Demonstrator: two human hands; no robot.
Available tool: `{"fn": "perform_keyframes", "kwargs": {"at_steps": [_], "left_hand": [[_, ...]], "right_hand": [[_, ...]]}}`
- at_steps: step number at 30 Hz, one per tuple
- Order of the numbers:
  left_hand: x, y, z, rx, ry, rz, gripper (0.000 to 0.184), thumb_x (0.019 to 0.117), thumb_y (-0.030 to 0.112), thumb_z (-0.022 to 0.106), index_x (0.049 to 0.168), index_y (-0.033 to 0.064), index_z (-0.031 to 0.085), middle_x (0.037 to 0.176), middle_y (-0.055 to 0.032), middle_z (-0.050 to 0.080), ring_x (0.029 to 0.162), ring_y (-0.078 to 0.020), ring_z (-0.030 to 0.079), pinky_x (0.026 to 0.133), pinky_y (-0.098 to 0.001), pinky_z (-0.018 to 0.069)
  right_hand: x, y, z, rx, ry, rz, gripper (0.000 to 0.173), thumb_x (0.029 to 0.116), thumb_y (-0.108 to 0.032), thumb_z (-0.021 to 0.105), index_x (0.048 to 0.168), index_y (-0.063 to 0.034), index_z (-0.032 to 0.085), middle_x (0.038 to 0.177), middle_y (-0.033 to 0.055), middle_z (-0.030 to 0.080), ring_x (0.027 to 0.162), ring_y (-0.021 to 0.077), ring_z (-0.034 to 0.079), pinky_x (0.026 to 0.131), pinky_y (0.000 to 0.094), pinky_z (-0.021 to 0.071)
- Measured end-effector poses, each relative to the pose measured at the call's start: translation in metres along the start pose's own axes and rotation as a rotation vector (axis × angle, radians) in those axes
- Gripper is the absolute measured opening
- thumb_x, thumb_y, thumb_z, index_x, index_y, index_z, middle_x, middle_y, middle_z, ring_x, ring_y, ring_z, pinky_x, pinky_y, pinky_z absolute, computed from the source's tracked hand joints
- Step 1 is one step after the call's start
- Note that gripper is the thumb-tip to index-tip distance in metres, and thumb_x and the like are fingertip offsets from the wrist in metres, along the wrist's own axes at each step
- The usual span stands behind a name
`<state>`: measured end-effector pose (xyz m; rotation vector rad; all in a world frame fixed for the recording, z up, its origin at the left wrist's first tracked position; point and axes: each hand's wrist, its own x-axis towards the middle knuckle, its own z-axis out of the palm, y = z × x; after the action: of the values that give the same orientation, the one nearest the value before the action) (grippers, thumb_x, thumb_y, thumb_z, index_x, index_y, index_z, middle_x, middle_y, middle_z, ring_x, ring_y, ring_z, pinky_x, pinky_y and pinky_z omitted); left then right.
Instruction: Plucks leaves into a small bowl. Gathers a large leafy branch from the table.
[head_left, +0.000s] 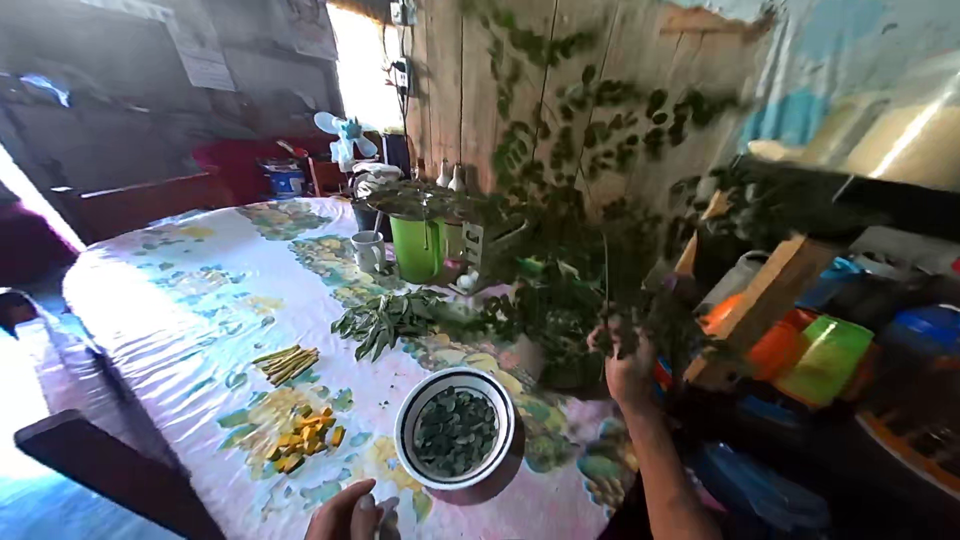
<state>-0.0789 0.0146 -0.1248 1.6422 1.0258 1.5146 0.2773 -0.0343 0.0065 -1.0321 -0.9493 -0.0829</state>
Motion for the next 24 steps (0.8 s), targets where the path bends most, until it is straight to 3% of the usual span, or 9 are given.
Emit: {"fn": "perform_keyframes", "kwargs": {"at_steps": [2, 6, 10, 12, 16, 20, 24], "left_hand": [[0.002, 0.005, 0.003, 0.016, 0.007, 0.017, 0.02, 0.1009, 0.006, 0.054, 0.111, -0.0083, 0.064, 0.094, -0.0088, 0.067, 0.072, -0.008, 0.065, 0.066, -0.0251, 0.0592], [0.01, 0.041, 0.017, -0.023, 0.006, 0.114, 0.02, 0.0999, 0.008, 0.055, 0.109, -0.0066, 0.065, 0.099, -0.0066, 0.067, 0.08, -0.0062, 0.066, 0.073, -0.023, 0.0595], [0.027, 0.082, 0.05, -0.073, -0.076, 0.257, 0.019, 0.0993, 0.014, 0.058, 0.106, 0.0011, 0.071, 0.097, -0.0037, 0.069, 0.081, -0.0079, 0.068, 0.073, -0.0244, 0.0603], [0.033, 0.094, 0.07, -0.072, -0.163, 0.268, 0.02, 0.0991, 0.017, 0.059, 0.107, 0.0031, 0.072, 0.098, -0.003, 0.07, 0.082, -0.0082, 0.068, 0.072, -0.0245, 0.0608], [0.042, 0.112, 0.107, -0.103, -0.33, 0.227, 0.021, 0.0984, 0.016, 0.061, 0.112, 0.0049, 0.073, 0.1, -0.0029, 0.071, 0.086, -0.0092, 0.07, 0.076, -0.026, 0.0615], [0.054, 0.138, 0.14, -0.25, -0.307, 0.168, 0.024, 0.0944, 0.01, 0.065, 0.114, -0.0036, 0.068, 0.099, -0.0061, 0.071, 0.085, -0.0091, 0.07, 0.078, -0.0263, 0.0609], [0.061, 0.159, 0.163, -0.589, -0.255, 0.118, 0.028, 0.0873, -0.003, 0.066, 0.115, -0.0068, 0.063, 0.1, -0.0048, 0.07, 0.089, -0.0081, 0.07, 0.083, -0.0272, 0.0609]], "right_hand": [[0.002, -0.015, 0.008, 0.033, 0.033, 0.077, 0.027, 0.1025, -0.01, 0.037, 0.121, 0.0042, 0.05, 0.096, -0.0013, 0.067, 0.083, 0.0052, 0.068, 0.07, 0.0252, 0.0596], [-0.005, -0.025, 0.021, 0.168, -0.004, 0.036, 0.018, 0.0963, -0.003, 0.049, 0.109, -0.0086, 0.06, 0.09, -0.0076, 0.07, 0.077, 0.0035, 0.067, 0.067, 0.0241, 0.0591], [-0.021, -0.033, 0.025, 0.233, -0.012, 0.1, 0.017, 0.0933, 0.002, 0.053, 0.106, -0.0073, 0.06, 0.087, -0.008, 0.069, 0.079, 0.0037, 0.067, 0.076, 0.025, 0.0597], [-0.02, -0.038, 0.03, 0.312, -0.03, 0.18, 0.016, 0.0939, 0.001, 0.053, 0.095, -0.0101, 0.064, 0.075, -0.0068, 0.069, 0.067, 0.0036, 0.065, 0.068, 0.0223, 0.0583], [-0.022, -0.051, 0.029, 0.441, -0.082, 0.338, 0.019, 0.0984, -0.003, 0.047, 0.097, -0.0087, 0.066, 0.076, -0.0019, 0.069, 0.064, 0.0055, 0.065, 0.063, 0.0207, 0.0573], [-0.03, -0.064, 0.032, 0.532, -0.062, 0.414, 0.018, 0.096, -0.001, 0.052, 0.092, -0.0082, 0.068, 0.073, -0.0004, 0.069, 0.063, 0.0057, 0.065, 0.064, 0.0207, 0.058], [-0.041, -0.082, 0.039, 0.556, -0.025, 0.526, 0.026, 0.0969, 0.004, 0.044, 0.091, -0.0081, 0.067, 0.074, -0.0008, 0.071, 0.064, 0.0055, 0.067, 0.064, 0.0212, 0.0593]]}}
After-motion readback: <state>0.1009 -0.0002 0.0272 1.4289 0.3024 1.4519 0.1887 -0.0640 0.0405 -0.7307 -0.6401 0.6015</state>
